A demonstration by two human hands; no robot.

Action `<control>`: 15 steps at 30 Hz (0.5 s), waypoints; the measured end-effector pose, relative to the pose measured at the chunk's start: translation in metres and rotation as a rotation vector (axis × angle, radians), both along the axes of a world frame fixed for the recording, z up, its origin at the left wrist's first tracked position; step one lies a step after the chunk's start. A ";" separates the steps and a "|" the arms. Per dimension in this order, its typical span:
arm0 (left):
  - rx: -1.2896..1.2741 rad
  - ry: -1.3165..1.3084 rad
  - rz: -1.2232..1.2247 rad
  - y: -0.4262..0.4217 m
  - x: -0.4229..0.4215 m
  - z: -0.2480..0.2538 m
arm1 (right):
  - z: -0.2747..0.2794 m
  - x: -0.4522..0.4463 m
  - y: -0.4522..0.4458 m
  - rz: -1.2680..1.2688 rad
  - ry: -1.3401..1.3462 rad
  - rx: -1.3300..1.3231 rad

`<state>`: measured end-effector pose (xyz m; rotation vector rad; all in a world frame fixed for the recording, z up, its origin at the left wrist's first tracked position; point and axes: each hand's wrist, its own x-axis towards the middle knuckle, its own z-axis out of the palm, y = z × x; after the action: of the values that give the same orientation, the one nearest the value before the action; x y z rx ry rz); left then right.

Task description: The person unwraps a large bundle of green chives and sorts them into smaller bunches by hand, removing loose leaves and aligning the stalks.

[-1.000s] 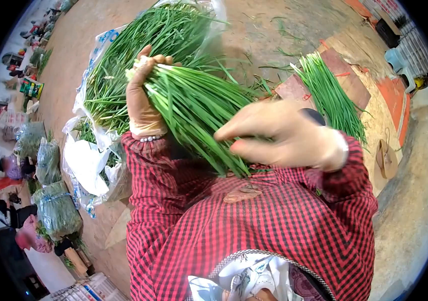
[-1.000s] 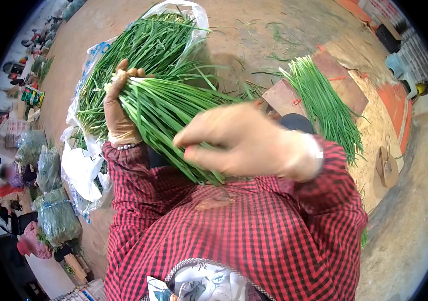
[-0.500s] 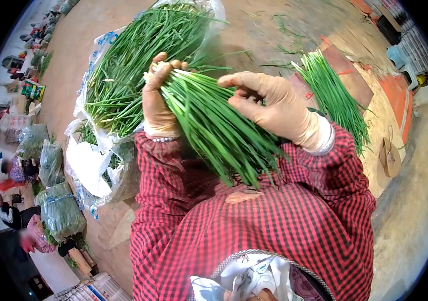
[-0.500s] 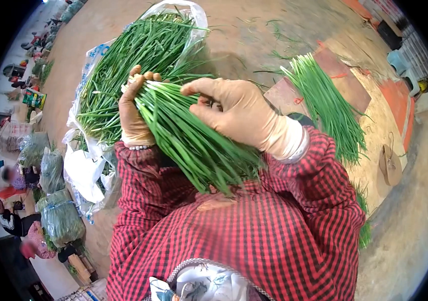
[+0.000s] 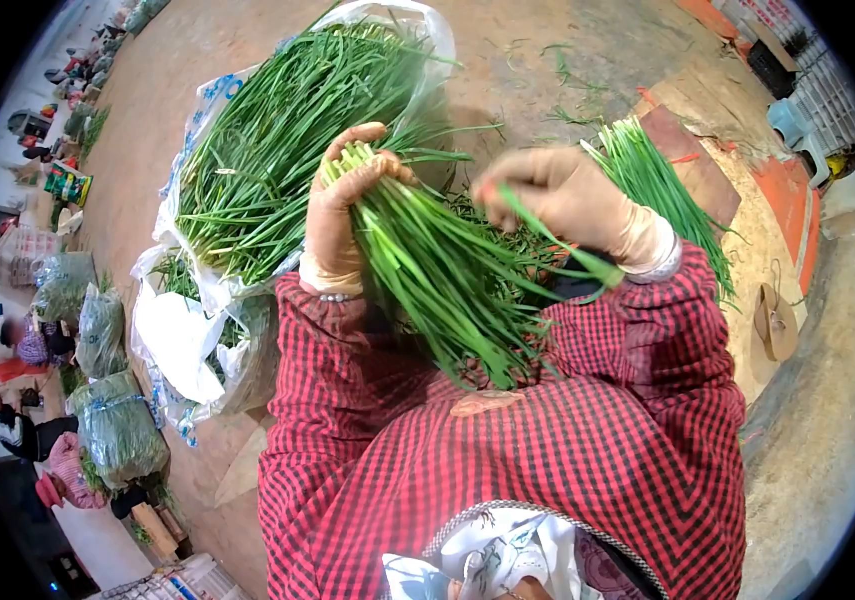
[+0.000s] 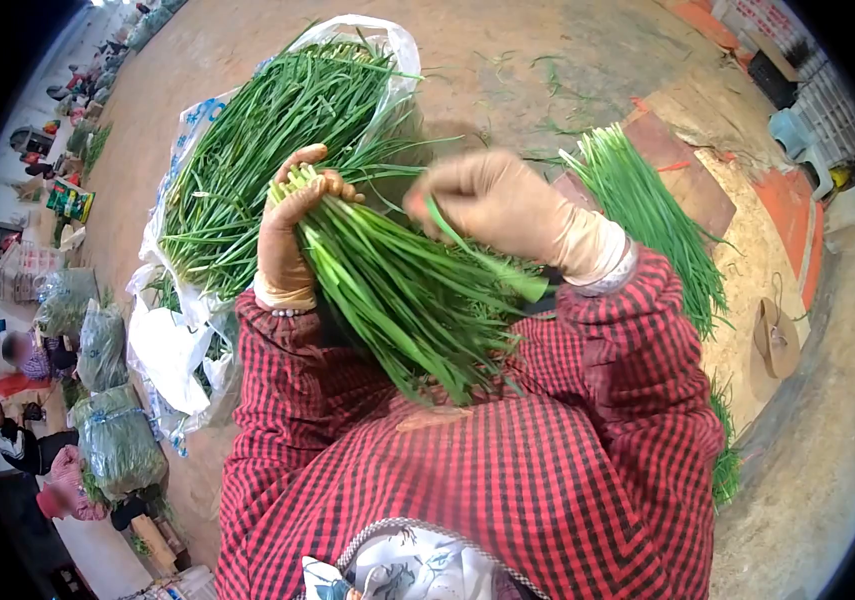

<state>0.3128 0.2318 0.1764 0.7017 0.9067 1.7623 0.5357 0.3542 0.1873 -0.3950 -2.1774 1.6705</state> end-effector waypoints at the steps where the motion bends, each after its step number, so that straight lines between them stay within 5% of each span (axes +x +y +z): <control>1: -0.011 0.054 -0.029 -0.002 -0.004 0.003 | -0.006 0.007 0.007 0.133 -0.244 0.382; 2: -0.046 0.122 -0.014 -0.004 -0.002 0.010 | 0.006 0.014 0.007 0.168 -0.634 0.437; 3: -0.031 0.161 -0.035 -0.007 0.002 0.017 | -0.001 0.018 0.011 0.148 -0.645 0.436; 5: 0.136 0.046 -0.165 -0.012 0.014 0.021 | -0.007 0.022 0.019 -0.063 -0.282 0.340; 6: 0.250 -0.012 -0.281 -0.010 0.018 0.018 | 0.004 0.021 0.022 0.079 -0.176 -0.141; 9: 0.451 -0.082 -0.565 0.008 0.040 0.024 | -0.009 -0.011 -0.005 0.385 0.226 -0.476; 10: 0.352 -0.030 -0.453 0.009 0.055 0.038 | 0.001 -0.021 -0.018 0.489 0.400 -0.289; 12: 0.194 0.177 -0.300 0.014 0.069 0.055 | -0.001 -0.008 -0.050 0.461 0.357 -0.879; 15: 0.234 0.684 -0.119 0.038 0.079 0.051 | -0.017 -0.005 -0.059 0.324 0.469 -0.755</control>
<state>0.3923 0.2697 0.2277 1.5364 1.0768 1.5466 0.5311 0.2956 0.1703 0.1759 -1.2687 2.4337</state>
